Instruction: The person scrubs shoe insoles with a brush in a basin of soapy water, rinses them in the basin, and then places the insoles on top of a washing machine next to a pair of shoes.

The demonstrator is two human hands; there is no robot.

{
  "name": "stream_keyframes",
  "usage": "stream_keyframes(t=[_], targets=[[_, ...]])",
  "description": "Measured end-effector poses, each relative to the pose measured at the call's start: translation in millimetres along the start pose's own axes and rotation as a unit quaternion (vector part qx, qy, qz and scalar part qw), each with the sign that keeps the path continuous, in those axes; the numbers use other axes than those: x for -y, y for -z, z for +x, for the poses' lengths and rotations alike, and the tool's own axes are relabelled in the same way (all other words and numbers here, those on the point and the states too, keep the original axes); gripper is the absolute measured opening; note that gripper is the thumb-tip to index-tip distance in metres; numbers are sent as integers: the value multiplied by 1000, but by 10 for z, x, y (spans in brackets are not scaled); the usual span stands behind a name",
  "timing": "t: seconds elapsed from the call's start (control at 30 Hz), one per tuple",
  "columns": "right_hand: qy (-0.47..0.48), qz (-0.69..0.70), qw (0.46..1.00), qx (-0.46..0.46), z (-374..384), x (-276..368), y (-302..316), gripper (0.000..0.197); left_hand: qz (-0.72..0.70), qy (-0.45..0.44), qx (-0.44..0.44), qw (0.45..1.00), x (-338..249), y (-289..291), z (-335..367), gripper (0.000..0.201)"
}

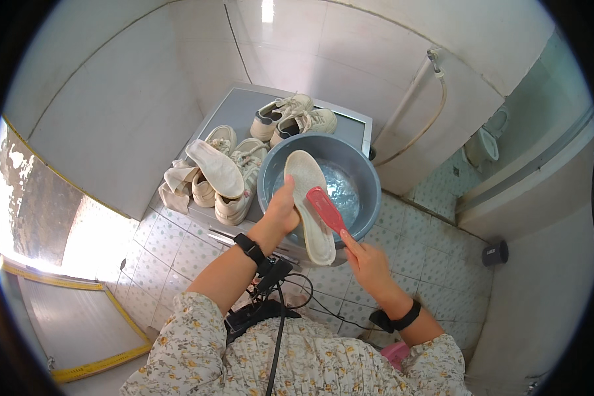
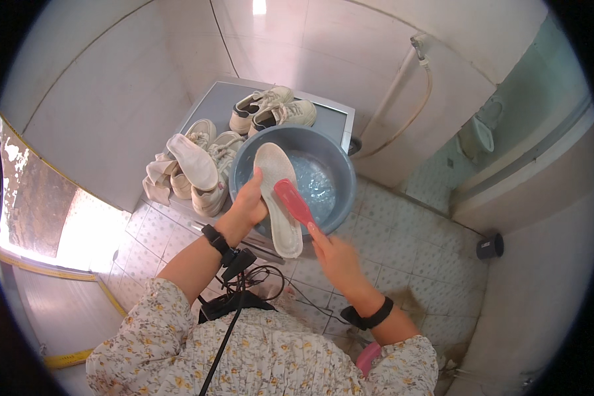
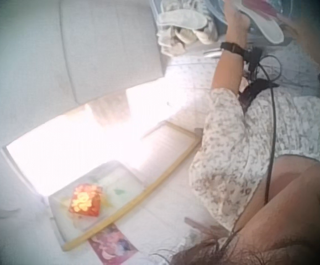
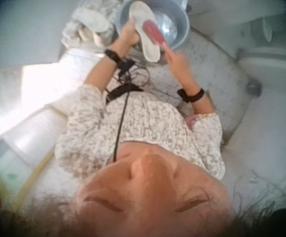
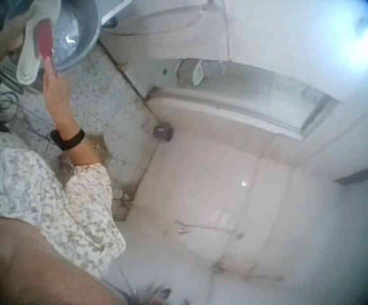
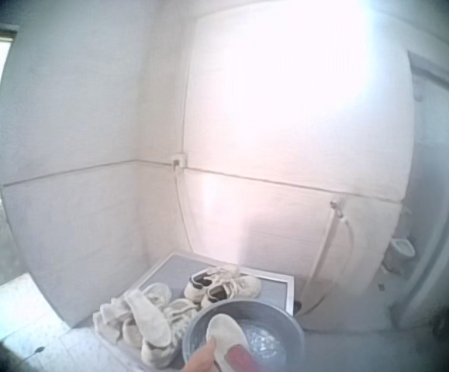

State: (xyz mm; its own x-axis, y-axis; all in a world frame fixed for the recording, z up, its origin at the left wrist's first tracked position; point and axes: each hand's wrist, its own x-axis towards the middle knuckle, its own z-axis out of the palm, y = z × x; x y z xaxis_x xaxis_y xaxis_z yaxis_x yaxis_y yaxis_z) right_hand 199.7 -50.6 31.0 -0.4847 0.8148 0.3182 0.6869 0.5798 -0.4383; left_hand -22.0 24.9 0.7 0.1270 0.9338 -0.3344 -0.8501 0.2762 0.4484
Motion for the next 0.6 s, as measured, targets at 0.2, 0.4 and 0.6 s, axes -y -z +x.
stream_keyframes(t=[0.2, 0.4, 0.6], targets=[[-47, -7, 999, -20, 487, -46, -53, 49, 32, -5, 5, 999, -32, -45, -23, 50], [8, 12, 999, -40, -120, -46, -99, 47, 24, 0, -9, 1000, 12, -36, 20, 49], [-69, -16, 997, -25, 466, -98, -64, 47, 53, 18, -13, 998, -3, -111, -44, 49]])
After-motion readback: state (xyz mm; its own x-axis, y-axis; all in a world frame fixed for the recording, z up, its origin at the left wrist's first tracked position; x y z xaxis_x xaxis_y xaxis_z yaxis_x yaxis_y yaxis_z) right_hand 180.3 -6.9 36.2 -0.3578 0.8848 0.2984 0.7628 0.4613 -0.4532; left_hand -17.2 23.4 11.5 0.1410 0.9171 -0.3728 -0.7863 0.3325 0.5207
